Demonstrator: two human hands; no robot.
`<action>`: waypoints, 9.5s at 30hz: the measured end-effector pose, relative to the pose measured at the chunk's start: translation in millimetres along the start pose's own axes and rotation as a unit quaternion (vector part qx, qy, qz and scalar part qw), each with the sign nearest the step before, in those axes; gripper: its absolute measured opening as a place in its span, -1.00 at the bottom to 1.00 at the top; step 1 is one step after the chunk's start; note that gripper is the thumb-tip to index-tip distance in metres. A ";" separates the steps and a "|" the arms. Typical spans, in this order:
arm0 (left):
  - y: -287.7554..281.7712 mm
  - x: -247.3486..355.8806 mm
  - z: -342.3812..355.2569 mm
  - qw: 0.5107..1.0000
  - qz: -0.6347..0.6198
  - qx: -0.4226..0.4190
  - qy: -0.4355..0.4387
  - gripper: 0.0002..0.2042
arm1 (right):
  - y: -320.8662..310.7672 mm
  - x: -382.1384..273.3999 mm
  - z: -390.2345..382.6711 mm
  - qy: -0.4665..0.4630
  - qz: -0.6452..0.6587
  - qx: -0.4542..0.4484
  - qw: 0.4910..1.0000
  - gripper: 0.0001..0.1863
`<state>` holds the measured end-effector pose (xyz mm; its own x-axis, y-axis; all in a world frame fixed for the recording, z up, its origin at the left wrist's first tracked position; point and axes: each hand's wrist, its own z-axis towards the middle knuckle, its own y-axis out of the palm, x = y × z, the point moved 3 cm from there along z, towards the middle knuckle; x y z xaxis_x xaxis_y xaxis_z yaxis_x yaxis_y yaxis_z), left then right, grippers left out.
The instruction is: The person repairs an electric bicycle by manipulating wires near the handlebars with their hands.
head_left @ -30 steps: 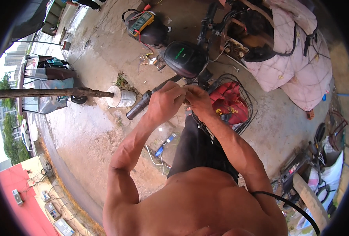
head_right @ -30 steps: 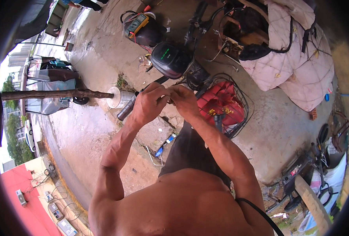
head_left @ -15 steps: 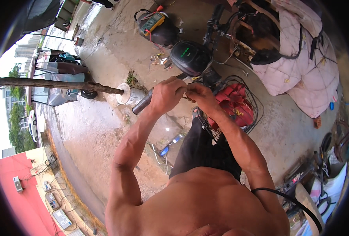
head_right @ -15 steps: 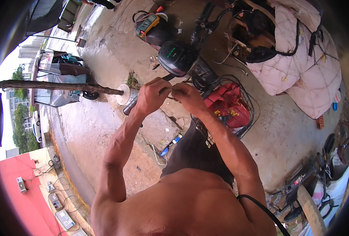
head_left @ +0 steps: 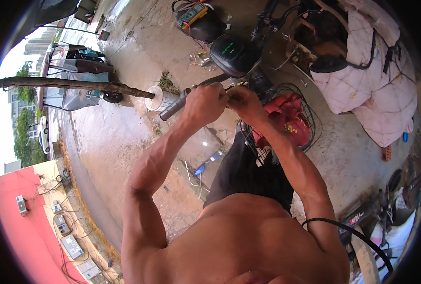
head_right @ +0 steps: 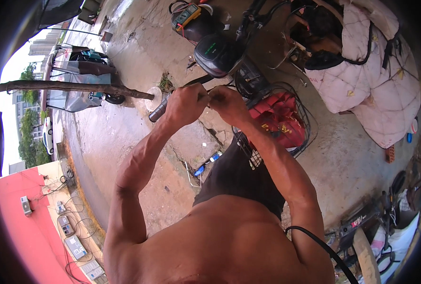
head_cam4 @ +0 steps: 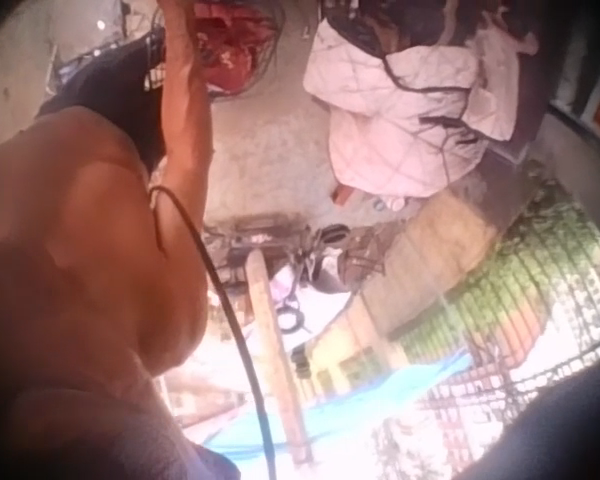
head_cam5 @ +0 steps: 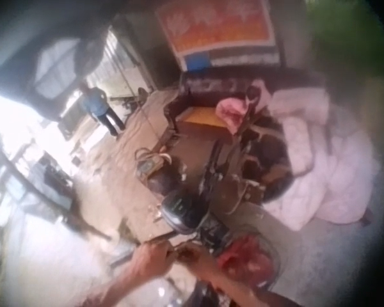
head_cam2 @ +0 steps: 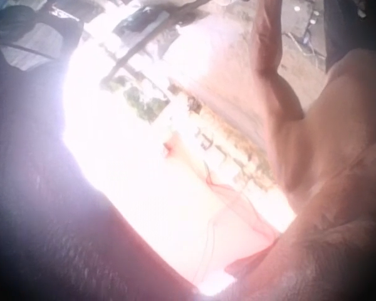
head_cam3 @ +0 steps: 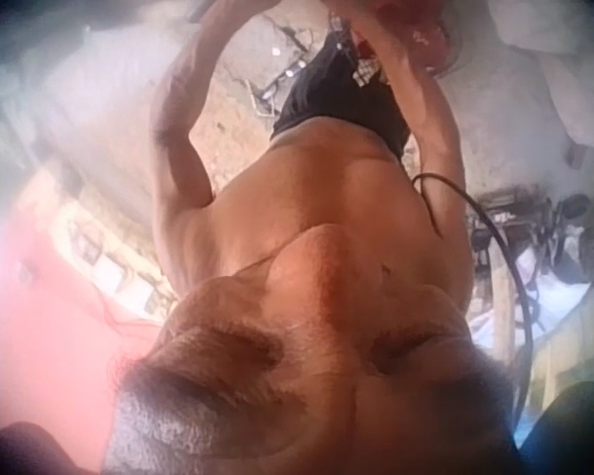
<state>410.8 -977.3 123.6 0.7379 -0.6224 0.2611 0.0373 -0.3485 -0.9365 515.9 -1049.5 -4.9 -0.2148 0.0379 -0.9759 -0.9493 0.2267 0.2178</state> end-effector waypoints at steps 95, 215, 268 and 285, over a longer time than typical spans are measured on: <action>106.0 -20.6 -47.7 0.898 -0.258 0.356 0.000 -0.84 | -23.1 -35.0 33.5 -0.033 -0.260 -0.256 0.930 -0.85; 98.8 -13.3 -28.0 0.831 -0.525 0.136 -0.124 -0.83 | 4.7 -30.8 -58.7 0.002 -0.182 0.077 0.980 -0.64; 103.8 -26.6 -21.6 0.815 -0.564 0.004 -0.132 -0.89 | -13.1 -32.4 -50.6 0.055 -0.194 0.076 0.977 -0.73; 90.2 -19.4 -36.4 0.901 -0.403 0.151 -0.041 -0.83 | 11.4 -46.8 -60.0 0.009 -0.278 0.072 0.958 -0.66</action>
<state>375.3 -1022.1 42.6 0.4348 -0.1938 0.8794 0.7574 -0.4496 -0.4735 501.4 -1107.1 44.0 0.3092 -0.1452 -0.9398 -0.8768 0.3392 -0.3409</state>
